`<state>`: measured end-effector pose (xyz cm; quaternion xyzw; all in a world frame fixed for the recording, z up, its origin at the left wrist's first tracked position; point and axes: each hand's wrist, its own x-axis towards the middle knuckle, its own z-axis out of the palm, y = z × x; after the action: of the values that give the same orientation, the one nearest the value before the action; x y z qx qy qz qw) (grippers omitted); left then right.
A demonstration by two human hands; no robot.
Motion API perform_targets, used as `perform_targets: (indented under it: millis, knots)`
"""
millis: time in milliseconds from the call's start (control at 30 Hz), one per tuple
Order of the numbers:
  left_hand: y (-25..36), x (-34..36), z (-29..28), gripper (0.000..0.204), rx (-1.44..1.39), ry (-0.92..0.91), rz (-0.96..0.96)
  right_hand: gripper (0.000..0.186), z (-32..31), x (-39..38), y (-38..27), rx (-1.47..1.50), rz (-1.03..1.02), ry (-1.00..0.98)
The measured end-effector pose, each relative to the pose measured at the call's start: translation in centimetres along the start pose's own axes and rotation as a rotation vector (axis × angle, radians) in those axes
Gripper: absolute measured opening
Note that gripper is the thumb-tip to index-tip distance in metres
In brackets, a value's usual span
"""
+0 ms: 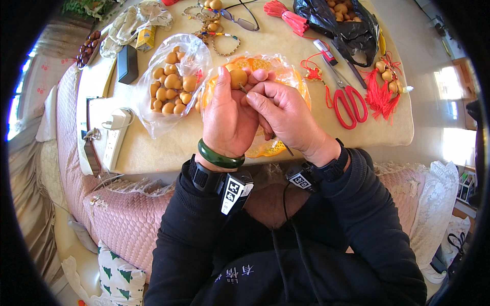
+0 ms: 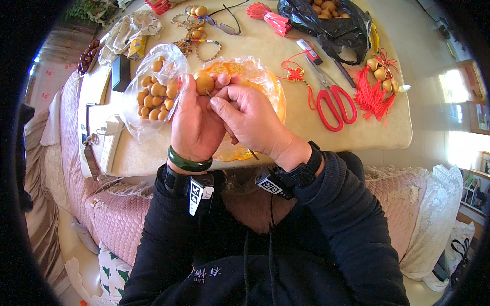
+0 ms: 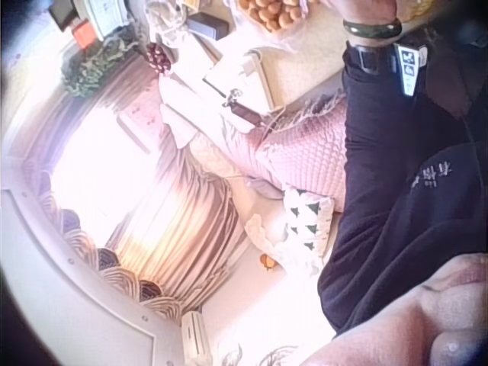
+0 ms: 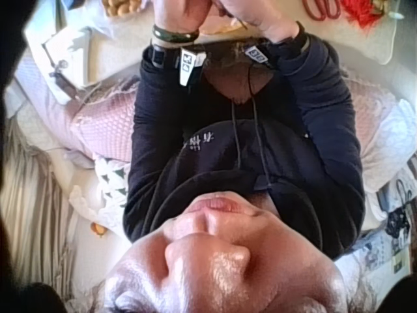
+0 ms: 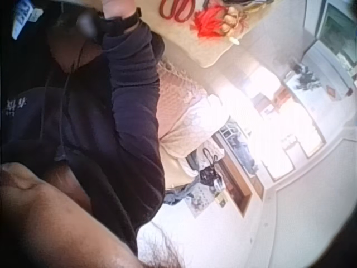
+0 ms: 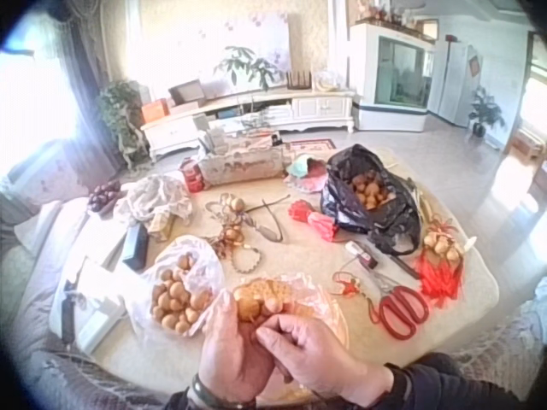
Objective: The person holds a small round wooden bead and uses a hand drill to create a hole through its center. They rotate the bead and reposition the drill bit multiple times to complete the hole.
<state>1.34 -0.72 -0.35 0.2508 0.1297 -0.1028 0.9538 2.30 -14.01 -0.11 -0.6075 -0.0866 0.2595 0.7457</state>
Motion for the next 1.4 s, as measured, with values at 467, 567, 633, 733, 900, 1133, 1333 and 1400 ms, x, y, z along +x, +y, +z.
perform_targets:
  millis: [467, 567, 633, 733, 900, 1133, 1333, 1400]
  knots:
    - [0.1, -0.5, 0.0, 0.049, 0.097, -0.117, 0.001, 0.018, 0.2, -0.2, -0.1, -0.014, -0.006, 0.029]
    - [-0.2, -0.8, 0.3, 0.046, 0.191, -0.064, 0.035, 0.017, 0.5, -0.2, -0.1, -0.064, -0.053, 0.056]
    - [-0.2, -0.9, 0.3, 0.045, 0.154, -0.101, 0.035, 0.017, 0.4, -0.2, -0.2, -0.086, -0.058, 0.047]
    - [-0.3, -1.0, 0.4, 0.046, 0.153, -0.066, 0.014, 0.018, 0.2, -0.2, -0.4, -0.081, -0.027, 0.029]
    - [-0.5, -1.0, 0.4, 0.051, 0.187, -0.025, 0.036, 0.019, 0.2, -0.3, -0.8, -0.074, -0.001, 0.018]
    - [0.8, -0.8, -0.3, 0.049, 0.079, -0.129, -0.065, 0.023, -0.2, -0.5, -1.3, 0.002, 0.065, -0.043]
    - [0.0, -0.4, -0.5, 0.038, 0.046, 0.099, 0.102, 0.024, 0.3, -0.7, -0.9, -0.045, 0.051, -0.073]
    - [0.1, -0.3, -0.4, 0.037, 0.042, 0.119, 0.119, 0.024, 0.6, -0.8, -0.7, -0.068, 0.051, -0.08]
